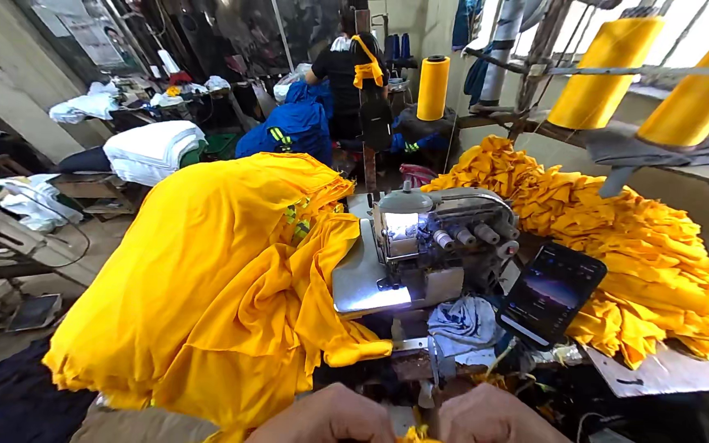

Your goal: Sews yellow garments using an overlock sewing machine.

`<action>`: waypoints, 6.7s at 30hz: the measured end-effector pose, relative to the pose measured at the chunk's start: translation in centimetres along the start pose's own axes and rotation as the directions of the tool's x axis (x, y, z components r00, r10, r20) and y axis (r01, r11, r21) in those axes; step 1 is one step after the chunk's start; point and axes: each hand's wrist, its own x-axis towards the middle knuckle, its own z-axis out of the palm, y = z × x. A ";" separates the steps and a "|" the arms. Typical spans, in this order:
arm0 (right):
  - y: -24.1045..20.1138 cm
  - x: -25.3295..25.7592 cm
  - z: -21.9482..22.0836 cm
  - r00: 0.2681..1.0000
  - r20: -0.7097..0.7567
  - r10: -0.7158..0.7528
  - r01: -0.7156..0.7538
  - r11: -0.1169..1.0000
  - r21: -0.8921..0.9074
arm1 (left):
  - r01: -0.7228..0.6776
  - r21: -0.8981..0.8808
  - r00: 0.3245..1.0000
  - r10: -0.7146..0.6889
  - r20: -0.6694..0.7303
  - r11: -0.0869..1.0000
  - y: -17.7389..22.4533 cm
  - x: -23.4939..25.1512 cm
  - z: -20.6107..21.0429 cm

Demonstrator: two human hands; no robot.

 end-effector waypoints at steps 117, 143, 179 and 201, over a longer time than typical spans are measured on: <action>5.2 7.7 -3.8 0.705 -0.441 0.555 -0.359 0.816 0.452 | 0.178 0.984 0.984 -0.026 -0.178 0.029 -4.7 8.2 -10.9; 3.5 7.7 -4.4 0.884 -0.284 0.372 -0.438 0.871 -0.223 | 0.133 0.902 0.827 -0.548 0.128 0.411 2.7 13.2 -9.1; 9.4 6.0 -5.0 0.947 -0.307 0.100 -0.142 0.982 -0.121 | -0.051 0.985 0.835 -0.533 0.133 0.166 3.2 14.4 -11.2; 7.5 3.7 -3.3 0.844 -0.515 0.150 -0.251 0.959 -0.132 | 0.528 0.749 0.840 -0.377 -0.390 0.401 -2.8 9.5 -7.7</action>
